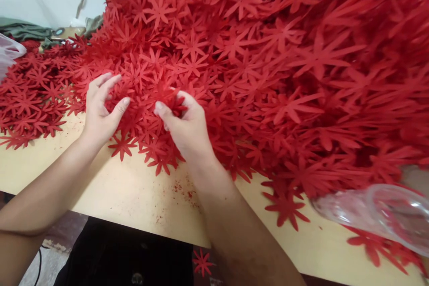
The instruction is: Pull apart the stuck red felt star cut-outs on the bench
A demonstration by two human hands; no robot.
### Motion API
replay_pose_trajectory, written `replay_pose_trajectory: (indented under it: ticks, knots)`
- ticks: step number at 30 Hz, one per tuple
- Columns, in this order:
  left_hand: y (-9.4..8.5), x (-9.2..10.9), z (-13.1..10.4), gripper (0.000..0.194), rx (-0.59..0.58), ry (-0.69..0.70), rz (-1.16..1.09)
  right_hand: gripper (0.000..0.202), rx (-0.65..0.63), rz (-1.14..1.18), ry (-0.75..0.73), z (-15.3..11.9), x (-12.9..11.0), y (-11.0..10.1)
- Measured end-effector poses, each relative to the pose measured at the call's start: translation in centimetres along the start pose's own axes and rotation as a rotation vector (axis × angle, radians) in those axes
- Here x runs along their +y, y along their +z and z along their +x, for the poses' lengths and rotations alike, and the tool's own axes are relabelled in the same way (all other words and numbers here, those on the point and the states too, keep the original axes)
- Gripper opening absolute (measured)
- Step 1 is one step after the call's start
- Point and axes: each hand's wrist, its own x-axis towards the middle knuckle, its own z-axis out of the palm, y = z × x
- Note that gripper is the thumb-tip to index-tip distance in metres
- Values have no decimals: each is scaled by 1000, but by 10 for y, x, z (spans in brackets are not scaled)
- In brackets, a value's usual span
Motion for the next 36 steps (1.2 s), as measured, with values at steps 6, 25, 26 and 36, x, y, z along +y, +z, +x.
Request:
replay_pose_trajectory:
  ticks: [6, 25, 26, 36]
  knots:
    - [8, 23, -15, 29, -312, -20, -172, 28, -91, -13, 18, -8, 2, 12]
    - [10, 5, 0, 20, -114, -411, -441, 37, -172, 82, 153, -4, 5, -2]
    - [10, 4, 1, 17, -111, -394, -444, 32, -150, 77, 146, -4, 6, -1]
    - [9, 7, -1, 20, -124, -404, -451, 20, -71, 98, 51, -5, 4, 5]
